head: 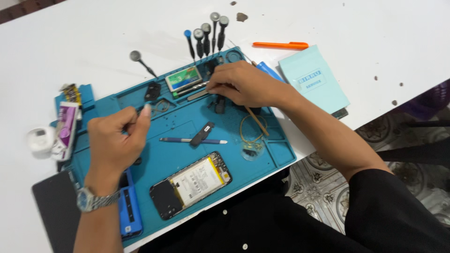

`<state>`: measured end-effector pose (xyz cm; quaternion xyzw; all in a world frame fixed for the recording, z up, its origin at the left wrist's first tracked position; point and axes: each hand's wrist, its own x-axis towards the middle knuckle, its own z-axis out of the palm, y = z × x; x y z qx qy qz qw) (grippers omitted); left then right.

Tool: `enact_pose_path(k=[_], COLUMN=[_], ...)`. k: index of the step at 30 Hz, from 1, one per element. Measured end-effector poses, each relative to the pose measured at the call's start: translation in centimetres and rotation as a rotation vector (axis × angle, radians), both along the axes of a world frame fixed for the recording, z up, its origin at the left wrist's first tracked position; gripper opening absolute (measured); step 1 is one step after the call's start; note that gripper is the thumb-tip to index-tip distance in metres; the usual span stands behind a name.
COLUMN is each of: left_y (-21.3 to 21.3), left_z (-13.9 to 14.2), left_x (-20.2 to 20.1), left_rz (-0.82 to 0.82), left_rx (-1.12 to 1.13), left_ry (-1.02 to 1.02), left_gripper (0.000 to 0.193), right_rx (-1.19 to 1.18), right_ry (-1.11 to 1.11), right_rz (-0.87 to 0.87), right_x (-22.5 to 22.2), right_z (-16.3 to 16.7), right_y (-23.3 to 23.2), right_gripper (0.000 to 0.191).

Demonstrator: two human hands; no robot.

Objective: The person repairs a disassembled smartphone at a repair bench. They hold the phone chassis with the battery exposed, brush the internal components with a wooden-handled brush, pry at the board with a blue spudger, then set the phone down and use a screwdriver on small parts while handling a small component and a cloth.

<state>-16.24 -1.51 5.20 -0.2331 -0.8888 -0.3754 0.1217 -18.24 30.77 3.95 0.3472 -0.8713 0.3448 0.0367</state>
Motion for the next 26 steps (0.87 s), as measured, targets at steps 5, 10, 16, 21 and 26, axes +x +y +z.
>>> enact_pose_path(k=[5, 10, 16, 21, 26], left_y=[0.1, 0.3, 0.2, 0.4, 0.4], left_z=[0.1, -0.1, -0.2, -0.1, -0.1], left_x=[0.0, -0.2, 0.0, 0.1, 0.1], left_rz=[0.0, -0.002, -0.003, -0.006, -0.01], left_rx=[0.006, -0.008, -0.034, -0.023, -0.033], left_ry=[-0.029, -0.033, -0.035, -0.045, -0.032], left_gripper=[0.052, 0.054, 0.052, 0.054, 0.053], right_rx=[-0.242, -0.365, -0.534, -0.456, -0.078], right_ry=[0.064, 0.033, -0.45, -0.742, -0.992], right_rz=[-0.101, -0.19, 0.026, 0.274, 0.615], right_x=[-0.2, -0.2, -0.8, -0.4, 0.1], right_z=[1.1, 0.8, 0.1, 0.2, 1.0], right_y=[0.2, 1.0, 1.6, 1.5, 2.1], right_gripper=[0.008, 0.009, 0.008, 0.011, 0.018])
